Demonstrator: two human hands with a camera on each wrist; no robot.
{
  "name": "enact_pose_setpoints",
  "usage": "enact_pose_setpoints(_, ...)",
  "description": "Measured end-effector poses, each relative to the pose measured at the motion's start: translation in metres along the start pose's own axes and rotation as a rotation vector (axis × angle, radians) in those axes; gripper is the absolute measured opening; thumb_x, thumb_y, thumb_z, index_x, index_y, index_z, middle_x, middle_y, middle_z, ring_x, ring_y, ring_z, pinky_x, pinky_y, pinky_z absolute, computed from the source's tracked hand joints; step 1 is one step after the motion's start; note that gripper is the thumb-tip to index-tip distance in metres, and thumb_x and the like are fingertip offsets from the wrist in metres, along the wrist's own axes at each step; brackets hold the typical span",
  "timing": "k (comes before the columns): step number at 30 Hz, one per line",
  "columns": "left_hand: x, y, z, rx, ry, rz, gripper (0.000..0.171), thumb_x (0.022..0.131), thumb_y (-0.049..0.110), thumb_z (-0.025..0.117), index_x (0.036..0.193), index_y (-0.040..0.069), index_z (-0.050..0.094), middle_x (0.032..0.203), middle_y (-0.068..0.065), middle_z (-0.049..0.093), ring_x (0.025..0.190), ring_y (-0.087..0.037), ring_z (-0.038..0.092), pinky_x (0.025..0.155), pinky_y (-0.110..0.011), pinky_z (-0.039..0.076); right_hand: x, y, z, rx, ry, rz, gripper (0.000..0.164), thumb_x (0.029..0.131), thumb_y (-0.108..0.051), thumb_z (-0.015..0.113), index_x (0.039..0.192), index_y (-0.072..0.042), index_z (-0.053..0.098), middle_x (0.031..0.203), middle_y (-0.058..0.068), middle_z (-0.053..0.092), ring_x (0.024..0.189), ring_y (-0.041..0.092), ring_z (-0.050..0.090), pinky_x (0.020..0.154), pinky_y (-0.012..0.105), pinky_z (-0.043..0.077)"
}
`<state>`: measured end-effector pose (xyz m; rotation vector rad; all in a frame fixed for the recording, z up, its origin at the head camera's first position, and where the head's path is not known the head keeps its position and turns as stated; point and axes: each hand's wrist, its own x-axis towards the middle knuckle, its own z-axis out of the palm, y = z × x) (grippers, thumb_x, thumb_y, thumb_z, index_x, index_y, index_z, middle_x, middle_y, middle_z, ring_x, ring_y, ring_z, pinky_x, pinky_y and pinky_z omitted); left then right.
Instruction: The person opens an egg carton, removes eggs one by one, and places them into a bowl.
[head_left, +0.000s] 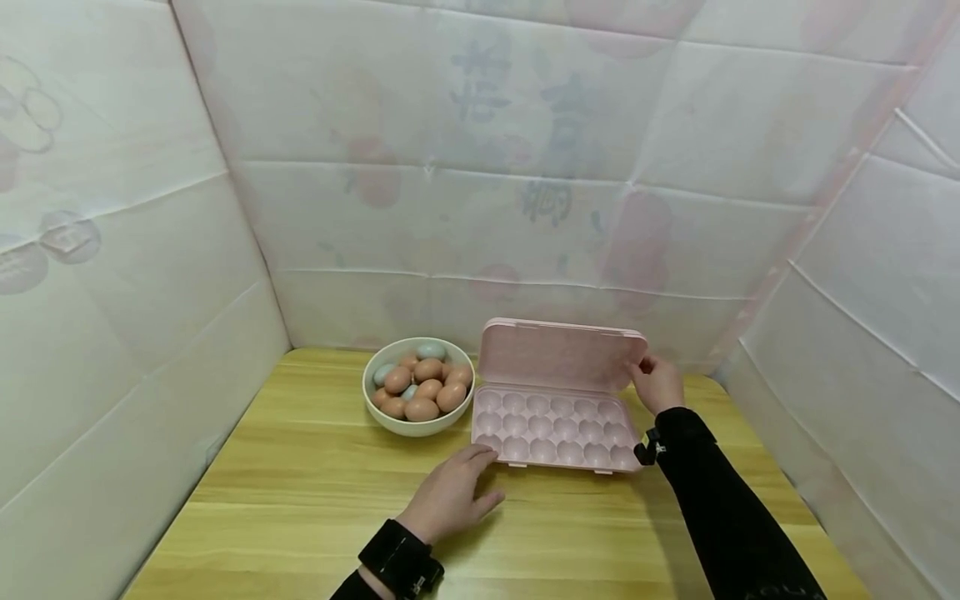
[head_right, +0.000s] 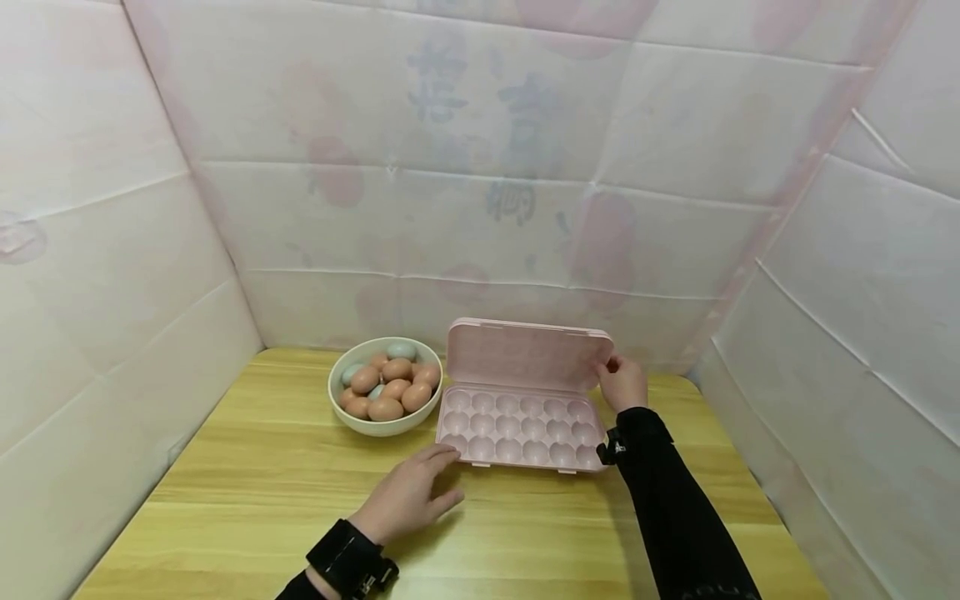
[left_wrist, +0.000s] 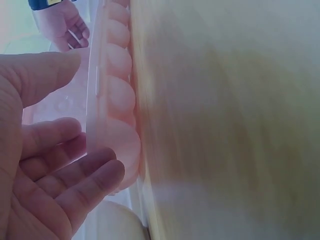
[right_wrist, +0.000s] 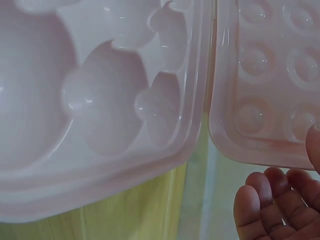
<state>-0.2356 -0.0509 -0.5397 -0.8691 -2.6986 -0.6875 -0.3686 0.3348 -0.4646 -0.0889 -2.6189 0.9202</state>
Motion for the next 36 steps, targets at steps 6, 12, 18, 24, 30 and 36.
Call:
enact_pose_setpoints(6, -0.001, 0.0, -0.001, -0.008, -0.007, -0.021, 0.058, 0.096, 0.039, 0.08, 0.141, 0.006, 0.066, 0.143, -0.008, 0.067, 0.132, -0.024, 0.066, 0.112, -0.042, 0.055, -0.001, -0.001, 0.002, 0.011, -0.003, -0.008, 0.041, 0.108, -0.024, 0.062, 0.123, 0.013, 0.067, 0.118, 0.035, 0.071, 0.112, 0.051, 0.067, 0.099, 0.058, 0.054)
enact_pose_setpoints(12, -0.001, 0.0, -0.003, -0.012, -0.008, -0.031, 0.059, 0.096, 0.039, 0.08, 0.142, 0.005, 0.066, 0.144, -0.008, 0.066, 0.134, -0.025, 0.065, 0.114, -0.043, 0.054, -0.004, -0.002, 0.002, 0.055, -0.024, 0.008, 0.05, 0.108, -0.027, 0.064, 0.136, 0.013, 0.062, 0.126, 0.037, 0.069, 0.121, 0.051, 0.064, 0.106, 0.059, 0.052)
enact_pose_setpoints(18, -0.001, -0.004, -0.011, -0.027, -0.004, -0.057, 0.06, 0.097, 0.04, 0.079, 0.144, 0.005, 0.064, 0.149, -0.011, 0.064, 0.135, -0.028, 0.064, 0.114, -0.046, 0.054, -0.011, 0.001, -0.003, 0.082, -0.084, 0.034, 0.065, 0.11, -0.035, 0.06, 0.15, 0.015, 0.048, 0.137, 0.038, 0.063, 0.13, 0.052, 0.06, 0.111, 0.059, 0.049)
enact_pose_setpoints(24, -0.006, -0.016, -0.025, -0.021, 0.021, -0.077, 0.058, 0.098, 0.038, 0.079, 0.143, 0.004, 0.065, 0.146, -0.012, 0.066, 0.131, -0.029, 0.067, 0.109, -0.048, 0.057, -0.022, 0.006, -0.006, 0.102, -0.106, 0.049, 0.07, 0.111, -0.043, 0.056, 0.152, 0.013, 0.047, 0.141, 0.037, 0.06, 0.133, 0.052, 0.058, 0.112, 0.06, 0.049)
enact_pose_setpoints(30, -0.026, -0.033, -0.039, 0.0, 0.058, -0.125, 0.054, 0.096, 0.036, 0.081, 0.139, 0.004, 0.068, 0.14, -0.009, 0.069, 0.127, -0.029, 0.068, 0.106, -0.048, 0.058, -0.052, 0.01, -0.004, 0.117, -0.143, 0.049, 0.067, 0.111, -0.042, 0.057, 0.152, 0.01, 0.049, 0.142, 0.033, 0.062, 0.132, 0.049, 0.06, 0.109, 0.058, 0.051)
enact_pose_setpoints(36, -0.051, -0.054, -0.063, 0.018, 0.052, -0.231, 0.053, 0.096, 0.033, 0.081, 0.139, 0.004, 0.068, 0.141, -0.011, 0.069, 0.129, -0.032, 0.068, 0.107, -0.052, 0.057, -0.082, 0.01, -0.01, 0.072, -0.158, -0.041, 0.061, 0.11, -0.037, 0.061, 0.148, 0.01, 0.053, 0.139, 0.033, 0.064, 0.125, 0.047, 0.065, 0.104, 0.057, 0.054)
